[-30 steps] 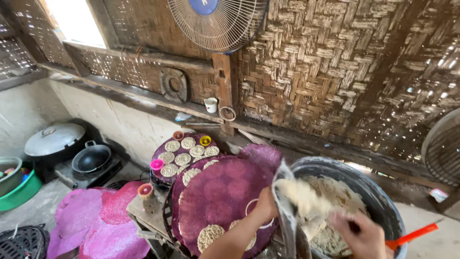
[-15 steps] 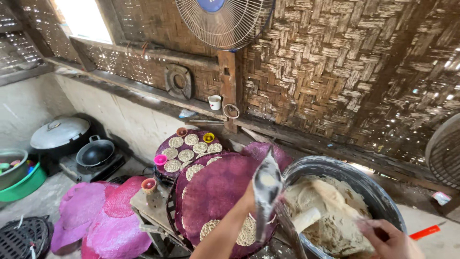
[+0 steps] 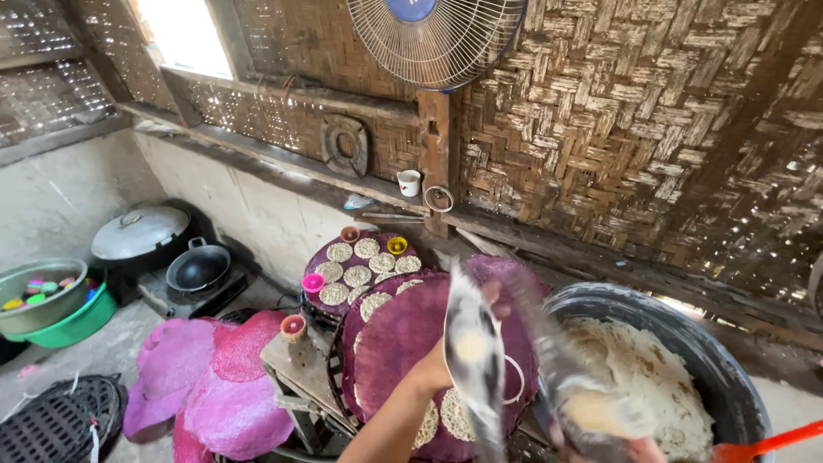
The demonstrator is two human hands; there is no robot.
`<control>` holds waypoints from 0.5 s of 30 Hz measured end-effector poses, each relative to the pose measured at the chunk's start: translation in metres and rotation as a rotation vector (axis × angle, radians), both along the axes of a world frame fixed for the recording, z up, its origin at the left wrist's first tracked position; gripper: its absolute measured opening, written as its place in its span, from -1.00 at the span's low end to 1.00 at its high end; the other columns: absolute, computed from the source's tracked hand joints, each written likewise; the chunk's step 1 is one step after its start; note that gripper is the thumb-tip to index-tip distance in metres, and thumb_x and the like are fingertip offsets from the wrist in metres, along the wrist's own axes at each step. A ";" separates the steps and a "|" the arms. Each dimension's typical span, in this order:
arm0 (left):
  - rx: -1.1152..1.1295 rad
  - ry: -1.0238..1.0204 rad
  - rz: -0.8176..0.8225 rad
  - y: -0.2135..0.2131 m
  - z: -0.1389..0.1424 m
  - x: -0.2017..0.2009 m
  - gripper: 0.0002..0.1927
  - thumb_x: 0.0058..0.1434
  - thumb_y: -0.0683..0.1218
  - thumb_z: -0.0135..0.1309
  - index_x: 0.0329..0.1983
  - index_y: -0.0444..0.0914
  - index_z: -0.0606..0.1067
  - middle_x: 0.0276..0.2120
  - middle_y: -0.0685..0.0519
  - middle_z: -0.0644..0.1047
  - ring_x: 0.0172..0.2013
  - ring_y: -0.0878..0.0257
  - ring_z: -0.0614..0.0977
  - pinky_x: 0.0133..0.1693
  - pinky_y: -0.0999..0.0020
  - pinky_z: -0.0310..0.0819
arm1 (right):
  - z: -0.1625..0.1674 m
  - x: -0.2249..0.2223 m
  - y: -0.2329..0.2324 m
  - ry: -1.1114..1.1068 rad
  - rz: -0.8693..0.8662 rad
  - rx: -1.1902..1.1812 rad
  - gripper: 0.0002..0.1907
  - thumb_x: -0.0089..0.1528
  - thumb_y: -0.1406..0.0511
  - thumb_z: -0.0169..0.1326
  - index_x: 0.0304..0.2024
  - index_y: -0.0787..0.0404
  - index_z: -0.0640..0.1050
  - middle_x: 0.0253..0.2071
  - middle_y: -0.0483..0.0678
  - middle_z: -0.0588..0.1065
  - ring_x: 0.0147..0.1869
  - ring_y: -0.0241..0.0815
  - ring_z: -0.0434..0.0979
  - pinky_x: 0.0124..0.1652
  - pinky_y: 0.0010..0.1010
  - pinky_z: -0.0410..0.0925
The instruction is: The person scoops dough from a large basin into a ring mold on a round purple tray, then squeezes a long wooden lever press to compress the dough into a flat rice cake and releases it onto the tray. They repeat the cycle, moving finished cakes aside and covering them with a pink mesh cloth between batches.
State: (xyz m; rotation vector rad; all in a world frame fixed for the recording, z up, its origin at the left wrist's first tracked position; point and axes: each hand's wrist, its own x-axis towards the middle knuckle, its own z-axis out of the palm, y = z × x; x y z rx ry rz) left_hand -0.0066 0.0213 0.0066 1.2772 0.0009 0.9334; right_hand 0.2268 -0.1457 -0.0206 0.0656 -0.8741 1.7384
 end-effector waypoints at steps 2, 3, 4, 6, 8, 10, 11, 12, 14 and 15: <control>0.166 0.104 -0.028 0.005 -0.012 -0.010 -0.18 -0.12 -0.10 0.48 0.24 -0.25 0.40 0.12 0.04 0.55 0.14 0.24 0.60 0.25 0.25 0.50 | 0.008 0.009 -0.001 -0.033 -0.066 -0.050 -0.35 0.40 0.06 0.00 0.39 0.33 0.29 -0.13 0.23 0.50 -0.46 -0.29 0.30 -0.47 -0.52 0.25; 0.157 0.077 -0.088 0.005 -0.019 -0.013 -0.15 -0.13 -0.10 0.47 0.27 -0.26 0.40 0.12 0.04 0.57 0.15 0.24 0.61 0.26 0.25 0.50 | 0.011 0.012 -0.001 -0.054 -0.095 -0.090 -0.32 0.41 0.04 -0.02 0.42 0.34 0.26 -0.13 0.24 0.48 -0.48 -0.29 0.28 -0.50 -0.52 0.24; 0.143 0.051 -0.150 0.006 -0.026 -0.014 -0.13 -0.14 -0.10 0.47 0.29 -0.27 0.39 0.13 0.04 0.59 0.16 0.23 0.61 0.27 0.25 0.50 | 0.013 0.015 0.001 -0.044 -0.107 -0.142 -0.38 0.45 0.10 -0.03 0.44 0.33 0.27 -0.27 0.22 0.49 -0.54 -0.29 0.20 -0.55 -0.53 0.17; 0.196 0.097 -0.041 0.009 -0.039 -0.012 -0.16 -0.14 -0.13 0.50 0.26 -0.30 0.43 0.07 0.02 0.60 0.10 0.22 0.62 0.22 0.22 0.52 | 0.013 0.015 0.007 -0.348 -0.329 -0.417 -0.31 0.24 0.01 -0.02 0.29 0.31 0.38 -0.41 0.12 0.48 -0.64 -0.32 0.18 -0.61 -0.50 0.12; 0.234 0.132 0.033 0.014 -0.049 -0.009 -0.18 -0.16 -0.15 0.51 0.22 -0.31 0.46 0.04 0.01 0.61 0.06 0.21 0.63 0.20 0.20 0.53 | 0.008 0.012 0.014 -0.544 -0.464 -0.570 -0.28 0.14 -0.04 -0.02 0.19 0.31 0.44 -0.47 0.07 0.47 -0.68 -0.33 0.17 -0.64 -0.48 0.09; 0.255 0.156 0.071 0.018 -0.057 -0.005 -0.18 -0.19 -0.14 0.53 0.20 -0.30 0.47 0.04 0.00 0.60 0.06 0.20 0.62 0.21 0.21 0.52 | 0.001 0.007 0.020 -0.633 -0.525 -0.601 -0.31 0.17 -0.06 -0.02 0.15 0.31 0.45 -0.44 0.06 0.47 -0.66 -0.32 0.17 -0.64 -0.47 0.07; 0.295 0.223 0.102 0.019 -0.062 -0.003 -0.21 -0.18 -0.14 0.53 0.17 -0.31 0.48 0.02 0.00 0.61 0.05 0.19 0.64 0.20 0.20 0.54 | -0.001 0.006 0.022 -0.592 -0.529 -0.581 -0.34 0.21 -0.06 -0.02 0.12 0.33 0.43 -0.44 0.05 0.46 -0.64 -0.33 0.18 -0.63 -0.47 0.08; 0.334 0.290 0.130 0.019 -0.066 -0.001 -0.23 -0.18 -0.13 0.53 0.15 -0.31 0.50 0.00 -0.01 0.62 0.04 0.17 0.65 0.19 0.20 0.56 | -0.004 0.004 0.024 -0.551 -0.535 -0.563 -0.37 0.25 -0.05 -0.02 0.08 0.36 0.42 -0.43 0.03 0.45 -0.62 -0.34 0.19 -0.61 -0.48 0.10; 0.373 0.384 0.148 0.019 -0.069 0.001 -0.21 -0.21 -0.12 0.52 0.14 -0.31 0.49 -0.01 0.00 0.61 0.03 0.15 0.65 0.17 0.21 0.56 | -0.003 0.003 0.025 -0.506 -0.559 -0.564 -0.38 0.27 -0.05 -0.02 0.07 0.35 0.41 -0.42 0.01 0.46 -0.61 -0.36 0.20 -0.61 -0.49 0.12; 0.372 0.410 0.138 0.019 -0.069 0.002 -0.17 -0.25 -0.10 0.51 0.16 -0.30 0.47 0.00 0.01 0.59 0.03 0.15 0.64 0.16 0.21 0.55 | 0.000 0.003 0.026 -0.500 -0.577 -0.584 -0.37 0.24 -0.05 -0.02 0.09 0.32 0.42 -0.42 0.01 0.48 -0.62 -0.36 0.21 -0.62 -0.49 0.12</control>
